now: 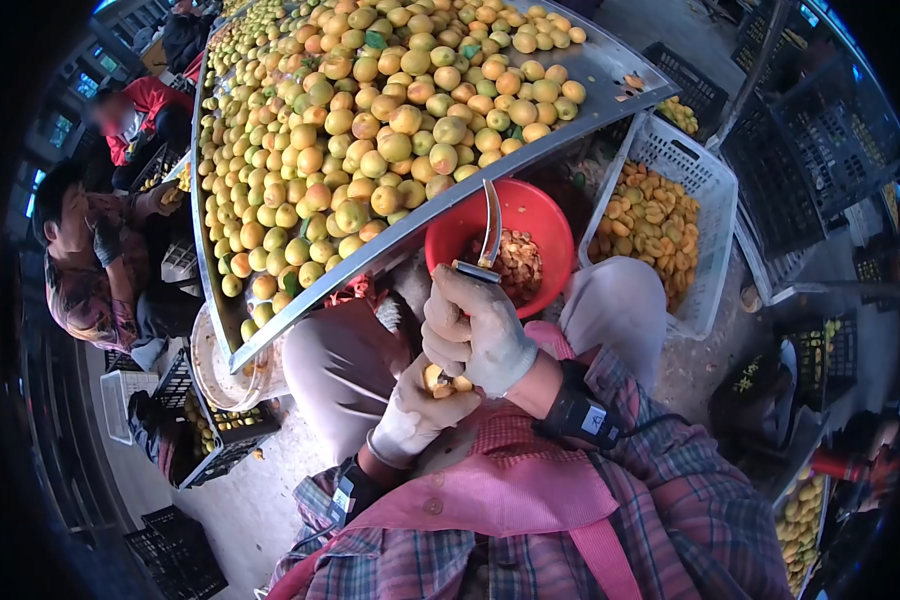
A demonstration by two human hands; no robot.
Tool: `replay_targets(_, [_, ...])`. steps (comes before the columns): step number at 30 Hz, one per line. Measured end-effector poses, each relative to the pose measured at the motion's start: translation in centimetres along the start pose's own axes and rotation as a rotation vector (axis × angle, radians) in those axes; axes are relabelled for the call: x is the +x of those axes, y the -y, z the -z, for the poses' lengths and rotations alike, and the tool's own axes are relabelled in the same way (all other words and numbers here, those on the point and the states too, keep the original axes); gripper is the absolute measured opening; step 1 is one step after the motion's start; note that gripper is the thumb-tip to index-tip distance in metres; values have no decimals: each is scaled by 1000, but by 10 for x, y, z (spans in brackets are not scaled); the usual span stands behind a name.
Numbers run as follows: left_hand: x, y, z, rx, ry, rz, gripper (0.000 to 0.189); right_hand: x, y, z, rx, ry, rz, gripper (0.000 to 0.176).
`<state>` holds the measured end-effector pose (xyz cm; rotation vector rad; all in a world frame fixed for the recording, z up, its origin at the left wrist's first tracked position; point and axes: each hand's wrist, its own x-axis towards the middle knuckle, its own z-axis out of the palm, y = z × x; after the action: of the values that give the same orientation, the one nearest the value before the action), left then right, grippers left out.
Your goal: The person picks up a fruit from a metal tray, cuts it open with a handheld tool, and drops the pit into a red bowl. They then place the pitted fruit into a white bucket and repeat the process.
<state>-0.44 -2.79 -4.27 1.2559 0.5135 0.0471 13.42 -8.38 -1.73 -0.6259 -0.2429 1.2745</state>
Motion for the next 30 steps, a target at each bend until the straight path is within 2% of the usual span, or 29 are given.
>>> replay_targets(1, [-1, -1, 2, 1, 4, 0, 41, 0, 2, 0, 56, -39, -13, 49])
replay_targets(3, [-2, -3, 5, -190, 134, 51, 48, 2, 3, 9, 82, -46, -40, 47])
replay_targets(6, [1, 2, 3, -246, 143, 6, 58, 4, 5, 15, 238, -132, -32, 42])
replay_targets(10, [4, 5, 8, -48, 67, -62, 63, 12, 19, 26, 242, -159, 83, 40])
replay_targets(11, [5, 5, 11, 66, 13, -105, 67, 9, 25, 21, 164, -228, 146, 40])
replay_targets(13, [6, 5, 17, 199, -45, -160, 71, 0, 33, 20, -250, -235, 197, 38])
replay_targets(14, [7, 8, 19, 160, -95, -195, 74, -4, 38, 10, -511, -349, 162, 32])
replay_targets(15, [8, 9, 20, 122, -142, -231, 78, -3, 41, 8, -452, -356, -38, 23])
replay_targets(16, [9, 8, 20, 49, -136, -251, 82, 1, 28, 15, -671, -279, 47, 18])
replay_targets(17, [11, 5, 22, 171, -139, -331, 78, 4, 10, 26, -888, -208, 134, 14])
replay_targets(19, [12, -1, 24, 243, -148, -426, 71, 1, -10, 31, -1085, -134, 151, 17])
replay_targets(20, [13, 1, 25, 251, -139, -428, 71, -2, -17, 25, -994, -199, 118, 24])
replay_targets(21, [14, 5, 25, 283, -188, -402, 66, 2, -21, 20, -1160, -224, 225, 29])
replay_targets(23, [13, 10, 24, 318, -213, -364, 62, -1, -13, 18, -988, -254, -89, 37])
replay_targets(25, [15, 10, 18, 282, -304, -331, 54, -2, -22, 30, -1024, -205, 34, 38])
replay_targets(26, [15, 10, 16, 288, -326, -276, 52, 4, -41, 52, -1079, -152, 164, 37])
replay_targets(27, [16, 13, 14, 286, -315, -274, 52, 6, -43, 54, -1273, -147, 306, 38])
replay_targets(29, [20, 22, 17, 460, -357, -363, 51, -1, -35, 50, -685, -199, -175, 38])
replay_targets(30, [25, 25, 21, 601, -380, -472, 52, -1, -35, 50, -682, -195, -173, 38])
